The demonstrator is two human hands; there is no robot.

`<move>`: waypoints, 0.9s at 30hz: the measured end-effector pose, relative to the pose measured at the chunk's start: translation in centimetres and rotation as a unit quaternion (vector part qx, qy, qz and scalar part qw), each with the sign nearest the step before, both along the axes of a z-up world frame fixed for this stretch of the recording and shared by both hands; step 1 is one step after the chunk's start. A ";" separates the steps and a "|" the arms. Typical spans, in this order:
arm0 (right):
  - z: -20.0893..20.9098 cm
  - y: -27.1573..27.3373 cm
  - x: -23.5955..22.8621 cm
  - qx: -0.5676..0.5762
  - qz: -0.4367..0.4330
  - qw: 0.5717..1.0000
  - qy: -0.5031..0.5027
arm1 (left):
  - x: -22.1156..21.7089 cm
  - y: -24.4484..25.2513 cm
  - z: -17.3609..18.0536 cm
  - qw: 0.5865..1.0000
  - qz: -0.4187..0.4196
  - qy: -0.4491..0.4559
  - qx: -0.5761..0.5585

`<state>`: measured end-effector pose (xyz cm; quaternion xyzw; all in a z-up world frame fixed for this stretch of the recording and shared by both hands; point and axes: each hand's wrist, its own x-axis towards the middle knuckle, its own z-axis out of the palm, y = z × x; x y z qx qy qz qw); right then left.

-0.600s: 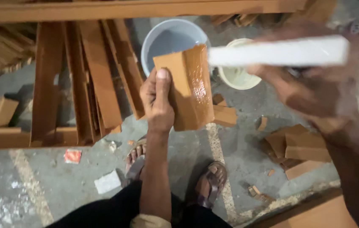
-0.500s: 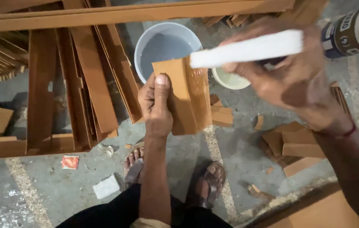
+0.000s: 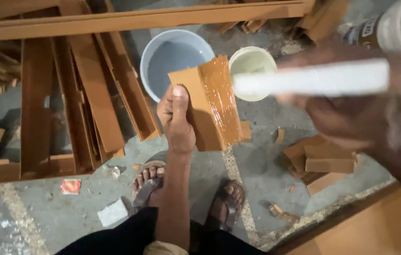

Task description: The person repeatedly applies a white adhesive from a tube onto small rectangular wooden pieces. They hold each piece in the left hand and squeeze the tube with the right hand to dispense glue, then place the treated pieces on the floor. The process is repeated for multiple pieces throughout the clip.

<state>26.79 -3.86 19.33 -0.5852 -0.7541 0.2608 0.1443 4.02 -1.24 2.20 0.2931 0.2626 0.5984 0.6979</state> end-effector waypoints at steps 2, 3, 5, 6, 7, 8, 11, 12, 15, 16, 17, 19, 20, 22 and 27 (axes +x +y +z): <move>-0.7 2.0 0.8 -0.006 -0.023 1.000 0.006 | 0.9 -0.4 0.0 0.999 0.005 0.031 0.013; -1.3 2.0 1.0 0.036 0.010 0.997 0.075 | 1.2 -0.8 -0.1 0.999 0.012 0.050 0.015; -3.6 1.9 1.1 0.116 0.080 0.967 0.212 | 1.5 -0.8 -0.7 1.000 0.013 -0.009 0.008; -4.2 1.0 1.2 0.162 0.089 0.974 0.127 | 1.6 -0.6 -1.1 0.999 0.014 -0.039 0.005; -4.2 -0.6 1.2 0.208 0.100 0.972 0.045 | 1.7 -0.4 -1.4 0.999 0.028 -0.038 -0.004; -4.2 -1.9 0.9 0.252 0.110 0.961 -0.039 | 1.8 -0.3 -1.7 0.998 0.042 -0.036 -0.013; -2.8 -4.4 -0.3 -0.031 -0.001 1.000 -0.005 | 2.9 -0.1 -2.3 0.997 0.054 -0.032 -0.046; -2.1 -3.8 0.2 0.037 0.033 0.998 -0.030 | 3.5 0.1 -2.3 0.997 0.054 -0.030 -0.055; -2.2 -0.9 2.5 0.139 0.143 0.975 0.099 | 4.9 -0.7 -2.1 0.999 0.037 -0.012 -0.003; -3.6 1.4 3.7 0.111 0.191 0.938 0.266 | 5.5 -1.0 -1.9 1.000 0.026 -0.005 0.001; -4.5 2.0 4.9 0.080 0.234 0.872 0.423 | 6.1 -1.4 -1.7 1.000 0.016 0.000 0.003; -5.7 0.2 6.9 0.340 0.190 0.899 -0.199 | 7.0 -2.0 -1.0 1.000 0.004 0.006 0.002; -6.1 -0.9 7.4 0.417 0.135 0.752 -0.493 | 7.5 -2.3 -0.6 1.000 0.001 0.007 0.000; -6.6 -3.3 7.7 0.432 0.106 0.780 -0.440 | 8.2 -2.4 0.0 1.000 -0.004 -0.006 0.002; -4.2 -9.0 4.5 -0.068 -0.060 0.995 0.037 | 9.5 -1.0 0.3 0.998 0.015 -0.052 0.030</move>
